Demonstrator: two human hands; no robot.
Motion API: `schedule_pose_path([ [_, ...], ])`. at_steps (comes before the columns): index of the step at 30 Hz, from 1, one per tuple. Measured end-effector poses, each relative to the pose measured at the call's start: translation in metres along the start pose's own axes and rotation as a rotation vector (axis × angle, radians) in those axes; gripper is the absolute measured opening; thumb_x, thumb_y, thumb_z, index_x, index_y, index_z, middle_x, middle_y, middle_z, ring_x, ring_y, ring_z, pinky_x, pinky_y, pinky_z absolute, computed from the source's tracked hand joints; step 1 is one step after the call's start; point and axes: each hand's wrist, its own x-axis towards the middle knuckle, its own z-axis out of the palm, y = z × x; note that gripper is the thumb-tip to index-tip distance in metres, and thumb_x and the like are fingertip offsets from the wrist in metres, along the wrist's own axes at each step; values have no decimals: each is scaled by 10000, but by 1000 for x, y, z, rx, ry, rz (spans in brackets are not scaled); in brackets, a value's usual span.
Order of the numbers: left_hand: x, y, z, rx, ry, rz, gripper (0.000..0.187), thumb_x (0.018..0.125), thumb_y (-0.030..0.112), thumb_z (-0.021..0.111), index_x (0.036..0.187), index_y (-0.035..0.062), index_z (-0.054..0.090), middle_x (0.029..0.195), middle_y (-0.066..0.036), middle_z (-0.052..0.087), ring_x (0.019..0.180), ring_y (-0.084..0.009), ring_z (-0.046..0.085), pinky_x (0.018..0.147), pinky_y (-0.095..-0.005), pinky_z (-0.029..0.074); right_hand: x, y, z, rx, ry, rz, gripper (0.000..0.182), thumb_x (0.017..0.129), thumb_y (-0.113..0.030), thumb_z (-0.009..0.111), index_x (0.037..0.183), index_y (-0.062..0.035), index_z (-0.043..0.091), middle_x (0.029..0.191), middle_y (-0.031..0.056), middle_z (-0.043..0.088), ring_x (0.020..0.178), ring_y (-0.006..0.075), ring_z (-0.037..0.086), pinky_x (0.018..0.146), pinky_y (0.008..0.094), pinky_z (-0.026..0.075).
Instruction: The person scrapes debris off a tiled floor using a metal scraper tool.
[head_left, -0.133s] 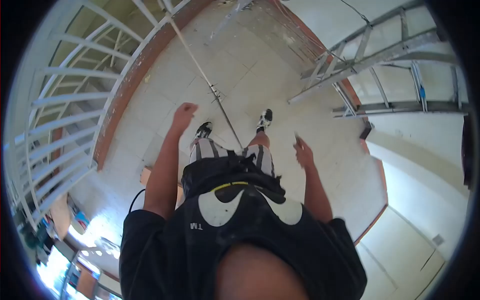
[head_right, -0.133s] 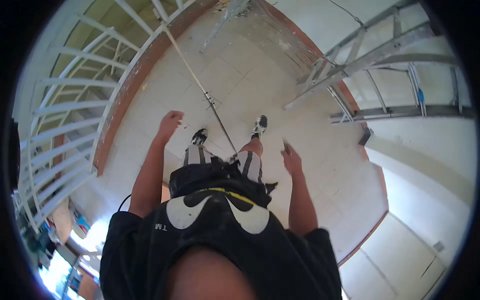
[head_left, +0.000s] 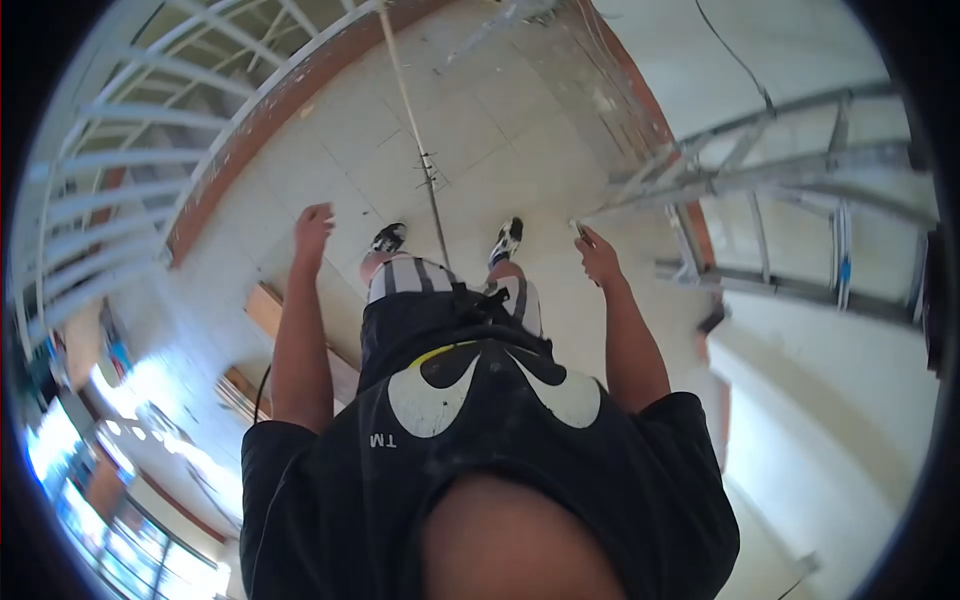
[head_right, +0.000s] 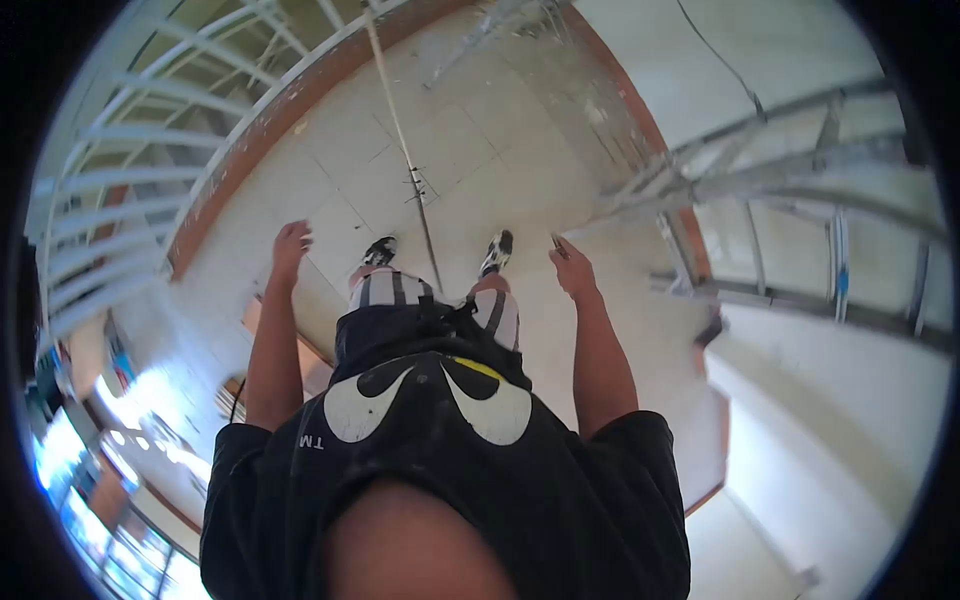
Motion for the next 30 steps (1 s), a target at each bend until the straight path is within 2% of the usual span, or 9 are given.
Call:
schedule_pose_path([
  [1,-39,-16,-29,-27,170,-104,322,895,313,564,1081,53,596,962,-58,625,773,-142,565,697,-277,453,12,-4,15,12,-108,45,481,860,-289,577,1303,-108,531,1173,153,633,1076,246,605,931,326,449],
  [2,-66,-30,-34,-78,291,-183,313,895,320,565,1059,55,597,954,-57,622,763,-142,563,681,-277,453,12,-13,4,-4,-149,34,481,860,-289,577,1303,-108,531,1173,153,633,1076,246,605,931,326,449],
  [4,-83,-87,-26,-178,350,-394,343,901,287,543,1108,16,577,970,-69,623,801,-155,585,654,-286,461,29,-71,-41,121,-286,207,443,862,-277,555,1276,-118,548,1004,141,677,863,258,654,766,352,506],
  [7,-138,-99,18,-233,421,-367,308,904,267,543,1077,15,583,951,-65,621,771,-146,590,630,-276,463,62,-62,-39,-56,-339,-6,412,857,-285,559,1240,-134,576,865,123,677,676,248,643,617,373,501],
  [16,-146,-244,119,-78,423,-521,255,875,245,624,1010,29,616,854,-69,636,721,-155,605,641,-297,481,145,0,52,-518,-510,-132,437,856,-247,583,1284,-164,559,865,131,679,677,230,641,612,352,503],
  [18,-124,-278,135,5,385,-577,260,864,248,635,1011,34,619,856,-84,646,745,-174,619,664,-320,491,165,-2,73,-517,-537,-102,443,849,-246,608,1281,-162,561,955,144,684,799,247,661,712,349,509],
  [22,-27,-313,175,413,172,-273,260,826,238,644,1000,46,629,898,-133,663,873,-302,634,781,-395,496,252,18,128,-458,-464,-136,462,843,-242,591,1299,-181,545,1032,163,666,938,296,648,825,367,503],
  [27,133,-276,234,427,26,-66,211,817,168,641,994,54,632,894,-127,652,771,-276,636,714,-378,514,386,46,214,-454,-432,-87,495,851,-253,604,1334,-206,512,1033,121,676,959,291,644,851,377,497],
  [30,228,-277,284,552,-29,277,154,810,114,616,954,59,620,844,-114,630,771,-281,626,697,-379,512,463,61,273,-616,-411,-184,492,874,-286,594,1351,-245,484,1047,101,671,970,301,634,843,413,499],
])
